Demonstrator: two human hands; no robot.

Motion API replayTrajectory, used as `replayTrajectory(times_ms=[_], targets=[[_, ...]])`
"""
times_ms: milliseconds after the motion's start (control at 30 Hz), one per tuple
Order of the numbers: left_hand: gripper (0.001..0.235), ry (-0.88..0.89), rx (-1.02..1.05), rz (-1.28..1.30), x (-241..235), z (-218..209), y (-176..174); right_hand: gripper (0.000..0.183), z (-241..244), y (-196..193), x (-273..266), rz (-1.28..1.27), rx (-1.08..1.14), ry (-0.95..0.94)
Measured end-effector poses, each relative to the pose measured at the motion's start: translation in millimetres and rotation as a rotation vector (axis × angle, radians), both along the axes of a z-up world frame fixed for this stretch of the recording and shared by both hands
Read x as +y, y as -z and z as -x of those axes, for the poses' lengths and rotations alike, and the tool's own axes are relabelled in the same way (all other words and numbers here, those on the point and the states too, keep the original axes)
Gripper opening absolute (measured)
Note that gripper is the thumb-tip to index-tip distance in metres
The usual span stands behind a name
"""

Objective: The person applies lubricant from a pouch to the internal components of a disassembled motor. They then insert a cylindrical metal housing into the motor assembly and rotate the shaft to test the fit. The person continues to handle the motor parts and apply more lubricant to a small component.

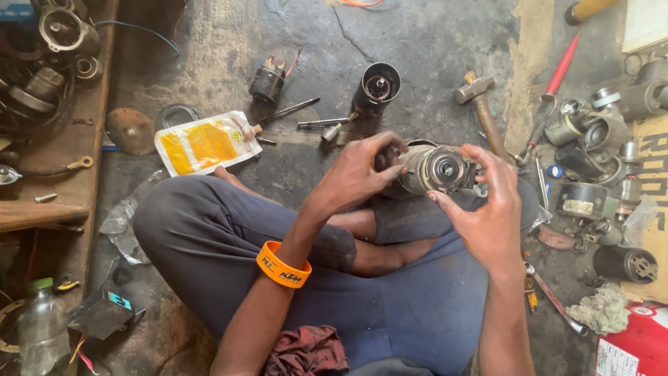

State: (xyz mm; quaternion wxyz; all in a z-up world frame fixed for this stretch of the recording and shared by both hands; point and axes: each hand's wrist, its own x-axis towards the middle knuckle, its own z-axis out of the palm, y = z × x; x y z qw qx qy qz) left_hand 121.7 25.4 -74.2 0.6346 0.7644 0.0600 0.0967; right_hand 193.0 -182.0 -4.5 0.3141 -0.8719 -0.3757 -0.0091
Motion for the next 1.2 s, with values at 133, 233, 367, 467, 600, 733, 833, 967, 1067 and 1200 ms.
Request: replayTrajectory(times_ms=[133, 233, 367, 467, 600, 733, 833, 967, 1067, 1200], targets=[[0.043, 0.006, -0.120, -0.018, -9.6, -3.6, -0.2, 0.071, -0.8, -3.5, -1.6, -0.041, 0.037, -0.034], [0.054, 0.019, -0.240, -0.139, -17.5, -4.3, -0.1, 0.068, -0.4, -4.5, -0.2, -0.034, 0.062, -0.023], [0.064, 0.044, -0.262, -0.178, -25.0, -5.7, 5.1, 0.067, -0.7, 1.2, -7.5, -0.110, 0.172, -0.015], [0.072, 0.055, -0.257, -0.212, -30.8, -10.1, 8.3, 0.053, -5.1, 15.8, -23.9, -0.404, 0.389, 0.050], [0.081, 0.026, -0.314, -0.268, -39.4, -12.4, 5.7, 0.040, -18.7, 46.7, -55.0, -0.672, 0.418, 0.183], [0.081, 0.057, -0.296, -0.265, -44.6, -11.5, 3.1, 0.034, -40.2, 94.8, -77.4, -0.828, 0.505, 0.380], [0.074, 0.080, -0.293, -0.256, -43.6, -12.7, 2.2, 0.034, -52.4, 128.8, -80.0, -0.861, 0.530, 0.385], [0.070, 0.037, -0.331, -0.252, -46.4, -17.6, 5.9, 0.034, -56.4, 149.0, -84.4, -0.813, 0.500, 0.333], [0.071, 0.004, -0.318, -0.238, -48.5, -19.5, 9.3, 0.027, -55.7, 152.1, -80.8, -0.732, 0.468, 0.332], [0.074, -0.042, -0.303, -0.238, -53.1, -20.8, 11.6, 0.022, -55.4, 148.0, -75.1, -0.705, 0.463, 0.288]])
